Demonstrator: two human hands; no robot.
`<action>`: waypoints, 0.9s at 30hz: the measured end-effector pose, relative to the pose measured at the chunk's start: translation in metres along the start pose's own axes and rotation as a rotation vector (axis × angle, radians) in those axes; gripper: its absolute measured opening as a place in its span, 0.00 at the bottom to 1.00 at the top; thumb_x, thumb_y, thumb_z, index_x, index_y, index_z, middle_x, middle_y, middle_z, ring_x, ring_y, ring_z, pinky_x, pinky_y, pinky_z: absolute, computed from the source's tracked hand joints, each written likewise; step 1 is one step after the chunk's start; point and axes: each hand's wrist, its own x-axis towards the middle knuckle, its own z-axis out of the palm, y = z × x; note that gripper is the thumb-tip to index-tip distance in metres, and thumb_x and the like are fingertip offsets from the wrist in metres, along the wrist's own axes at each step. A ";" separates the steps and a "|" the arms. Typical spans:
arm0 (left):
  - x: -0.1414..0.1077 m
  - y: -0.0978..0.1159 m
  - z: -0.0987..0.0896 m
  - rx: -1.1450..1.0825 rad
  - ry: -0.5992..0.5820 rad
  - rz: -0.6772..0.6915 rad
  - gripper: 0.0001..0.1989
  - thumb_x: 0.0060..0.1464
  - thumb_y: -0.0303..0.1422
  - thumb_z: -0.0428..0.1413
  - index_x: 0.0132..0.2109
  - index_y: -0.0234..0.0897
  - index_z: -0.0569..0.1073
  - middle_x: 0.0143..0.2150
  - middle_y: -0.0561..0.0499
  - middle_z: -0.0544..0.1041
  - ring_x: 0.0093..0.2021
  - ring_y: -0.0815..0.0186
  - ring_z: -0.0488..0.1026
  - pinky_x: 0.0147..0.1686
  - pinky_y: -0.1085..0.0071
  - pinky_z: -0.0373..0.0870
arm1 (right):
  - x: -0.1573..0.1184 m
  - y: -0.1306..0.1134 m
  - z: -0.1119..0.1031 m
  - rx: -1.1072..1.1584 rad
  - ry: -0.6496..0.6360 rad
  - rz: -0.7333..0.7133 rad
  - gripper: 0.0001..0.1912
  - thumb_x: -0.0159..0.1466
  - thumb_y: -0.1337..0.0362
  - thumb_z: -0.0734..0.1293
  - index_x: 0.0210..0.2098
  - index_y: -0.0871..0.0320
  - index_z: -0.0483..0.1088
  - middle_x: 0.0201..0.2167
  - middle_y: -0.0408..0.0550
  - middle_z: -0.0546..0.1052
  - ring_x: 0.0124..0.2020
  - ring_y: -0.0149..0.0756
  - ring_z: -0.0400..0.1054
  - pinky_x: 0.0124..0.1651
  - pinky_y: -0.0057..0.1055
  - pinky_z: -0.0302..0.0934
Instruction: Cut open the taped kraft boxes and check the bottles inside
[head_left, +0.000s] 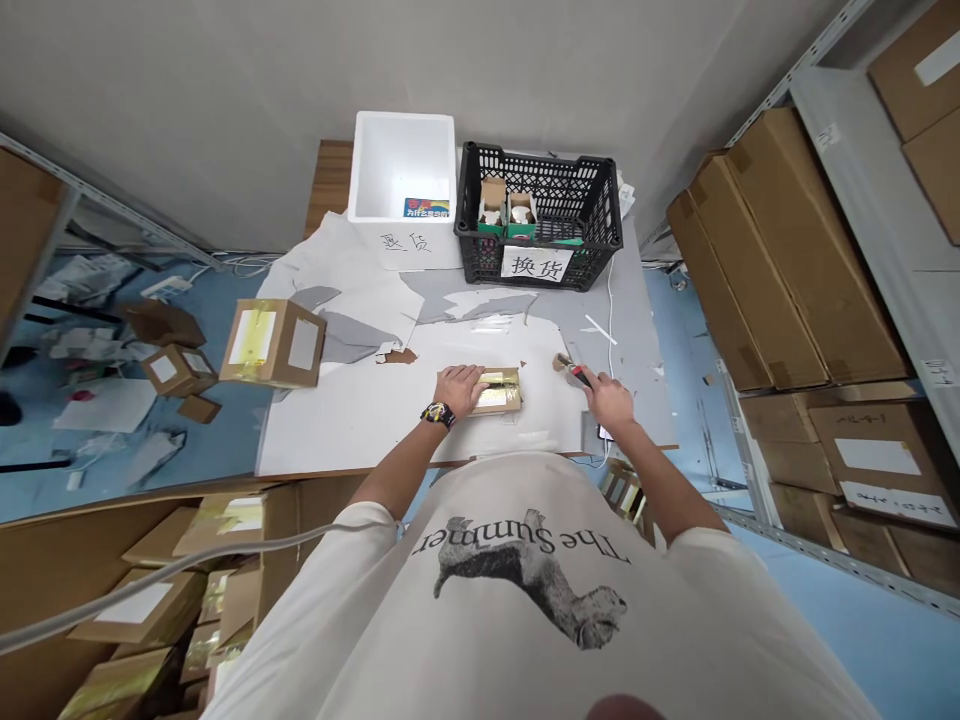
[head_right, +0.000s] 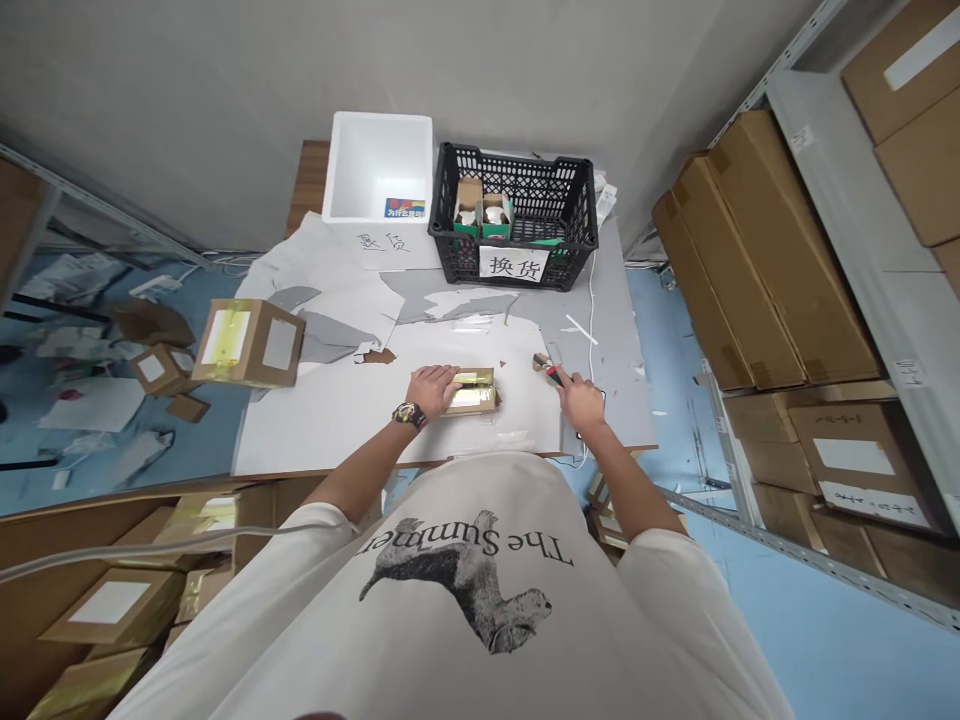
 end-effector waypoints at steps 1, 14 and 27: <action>0.001 0.000 0.000 -0.003 0.005 -0.006 0.27 0.77 0.46 0.49 0.70 0.42 0.80 0.65 0.38 0.84 0.65 0.43 0.78 0.69 0.44 0.65 | -0.001 0.009 0.000 0.094 0.003 0.006 0.32 0.82 0.55 0.59 0.84 0.47 0.60 0.59 0.60 0.81 0.52 0.52 0.77 0.56 0.40 0.69; -0.019 0.015 0.005 -0.036 -0.163 0.232 0.28 0.68 0.53 0.64 0.70 0.50 0.79 0.73 0.40 0.77 0.77 0.43 0.67 0.83 0.35 0.43 | 0.024 -0.086 0.041 0.954 -0.116 0.047 0.25 0.74 0.47 0.60 0.62 0.53 0.71 0.39 0.45 0.82 0.35 0.39 0.77 0.40 0.31 0.72; -0.018 0.039 0.016 -0.011 -0.147 0.091 0.29 0.65 0.47 0.68 0.69 0.48 0.78 0.64 0.39 0.79 0.66 0.41 0.74 0.82 0.31 0.41 | 0.090 -0.134 0.009 0.260 -0.232 -0.150 0.34 0.65 0.50 0.80 0.65 0.52 0.72 0.53 0.54 0.85 0.52 0.51 0.80 0.50 0.35 0.69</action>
